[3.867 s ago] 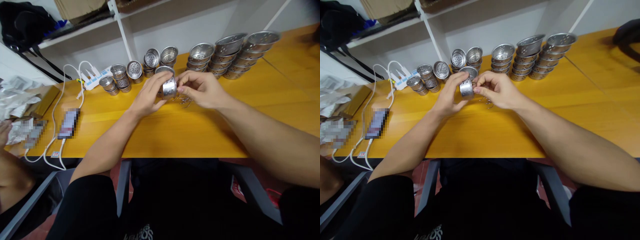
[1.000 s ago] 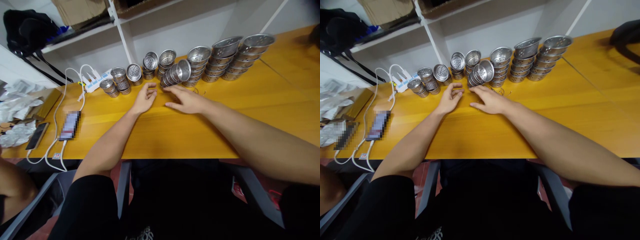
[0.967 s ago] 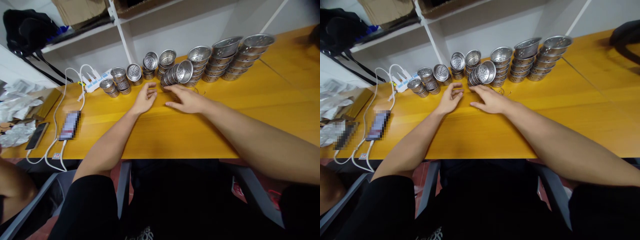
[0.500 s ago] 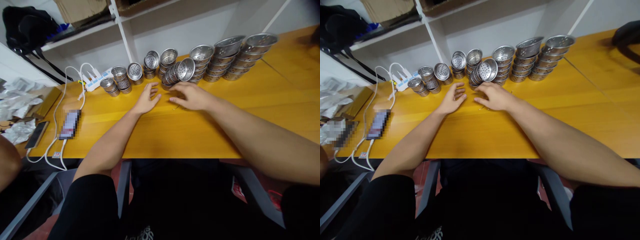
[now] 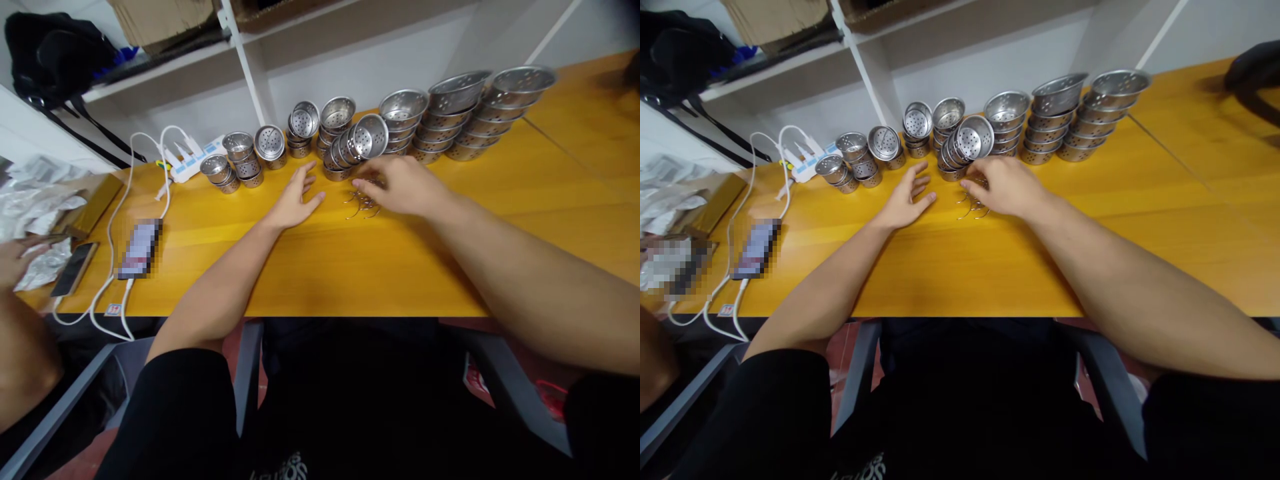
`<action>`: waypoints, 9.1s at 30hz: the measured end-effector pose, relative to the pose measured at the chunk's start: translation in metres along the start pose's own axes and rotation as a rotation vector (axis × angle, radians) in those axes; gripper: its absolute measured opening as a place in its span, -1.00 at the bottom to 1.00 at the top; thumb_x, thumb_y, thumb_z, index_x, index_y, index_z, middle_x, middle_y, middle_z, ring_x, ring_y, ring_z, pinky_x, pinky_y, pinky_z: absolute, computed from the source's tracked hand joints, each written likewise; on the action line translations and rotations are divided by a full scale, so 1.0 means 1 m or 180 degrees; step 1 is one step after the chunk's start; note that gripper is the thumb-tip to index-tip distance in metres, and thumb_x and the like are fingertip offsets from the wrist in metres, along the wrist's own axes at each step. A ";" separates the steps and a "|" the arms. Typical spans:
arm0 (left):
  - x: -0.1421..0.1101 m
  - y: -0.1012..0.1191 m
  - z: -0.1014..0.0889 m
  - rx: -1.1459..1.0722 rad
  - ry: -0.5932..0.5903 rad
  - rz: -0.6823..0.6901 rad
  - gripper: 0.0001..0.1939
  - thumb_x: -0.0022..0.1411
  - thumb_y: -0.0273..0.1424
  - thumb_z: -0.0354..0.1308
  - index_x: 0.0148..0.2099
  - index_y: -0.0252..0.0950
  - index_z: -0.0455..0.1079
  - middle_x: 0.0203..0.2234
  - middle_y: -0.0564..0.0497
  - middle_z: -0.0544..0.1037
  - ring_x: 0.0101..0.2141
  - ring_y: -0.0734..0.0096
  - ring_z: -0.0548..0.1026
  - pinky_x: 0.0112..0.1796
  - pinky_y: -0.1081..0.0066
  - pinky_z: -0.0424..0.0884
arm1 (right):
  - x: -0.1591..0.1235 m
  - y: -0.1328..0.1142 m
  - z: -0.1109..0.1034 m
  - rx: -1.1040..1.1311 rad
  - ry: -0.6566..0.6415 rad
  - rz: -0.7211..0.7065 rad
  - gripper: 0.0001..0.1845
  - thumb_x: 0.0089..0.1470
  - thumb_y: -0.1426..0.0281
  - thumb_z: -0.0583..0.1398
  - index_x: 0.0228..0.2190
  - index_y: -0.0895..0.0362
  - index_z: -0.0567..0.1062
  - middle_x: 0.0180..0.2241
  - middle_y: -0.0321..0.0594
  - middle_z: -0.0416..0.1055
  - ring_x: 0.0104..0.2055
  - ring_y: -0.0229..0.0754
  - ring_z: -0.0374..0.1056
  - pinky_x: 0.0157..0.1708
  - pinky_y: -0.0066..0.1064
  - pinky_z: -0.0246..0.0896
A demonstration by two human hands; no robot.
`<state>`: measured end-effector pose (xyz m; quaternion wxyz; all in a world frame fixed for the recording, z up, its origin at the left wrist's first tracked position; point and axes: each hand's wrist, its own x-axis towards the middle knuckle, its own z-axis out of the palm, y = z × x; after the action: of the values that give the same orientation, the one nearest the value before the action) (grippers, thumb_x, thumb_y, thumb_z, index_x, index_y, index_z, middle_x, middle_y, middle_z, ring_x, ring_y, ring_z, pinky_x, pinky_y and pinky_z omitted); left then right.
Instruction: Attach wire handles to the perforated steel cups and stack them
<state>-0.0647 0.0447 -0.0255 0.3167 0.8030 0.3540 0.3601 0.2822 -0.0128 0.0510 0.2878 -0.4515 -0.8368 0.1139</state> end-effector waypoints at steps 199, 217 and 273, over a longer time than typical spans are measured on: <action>0.024 0.008 0.012 0.0024 0.0414 -0.0066 0.13 0.46 0.20 0.68 0.73 -0.20 0.27 0.66 -0.50 0.49 0.53 -0.37 0.67 0.57 -0.43 0.68 | 0.000 -0.007 0.035 0.0327 0.0681 -0.0179 -0.29 0.60 -0.26 0.30 0.33 -0.02 0.83 0.21 0.15 0.88 0.13 0.51 0.83 0.32 0.52 0.79; 0.026 -0.024 0.013 0.0026 0.0284 0.0094 -0.11 0.70 -0.05 0.42 0.79 -0.11 0.09 0.53 -0.36 0.52 0.50 -0.19 0.69 0.62 -0.39 0.61 | 0.000 -0.023 0.043 0.0415 -0.0191 -0.0714 -0.25 0.64 0.01 0.29 0.65 -0.01 0.63 0.60 0.05 0.67 0.60 0.47 0.65 0.65 0.53 0.55; 0.024 0.029 -0.009 0.0994 0.0181 0.0380 -0.28 0.71 -0.20 0.23 0.76 -0.18 0.28 0.86 -0.38 0.28 0.74 -0.21 0.48 0.71 -0.24 0.51 | 0.000 -0.004 0.035 0.0353 -0.0259 -0.0504 -0.14 0.63 -0.20 0.32 0.61 0.08 0.64 0.58 0.26 0.63 0.62 0.58 0.59 0.69 0.57 0.45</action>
<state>-0.0505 0.0498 0.0102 0.1560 0.8515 0.3661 0.3415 0.2589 -0.0130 0.0243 0.2862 -0.3624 -0.8733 0.1552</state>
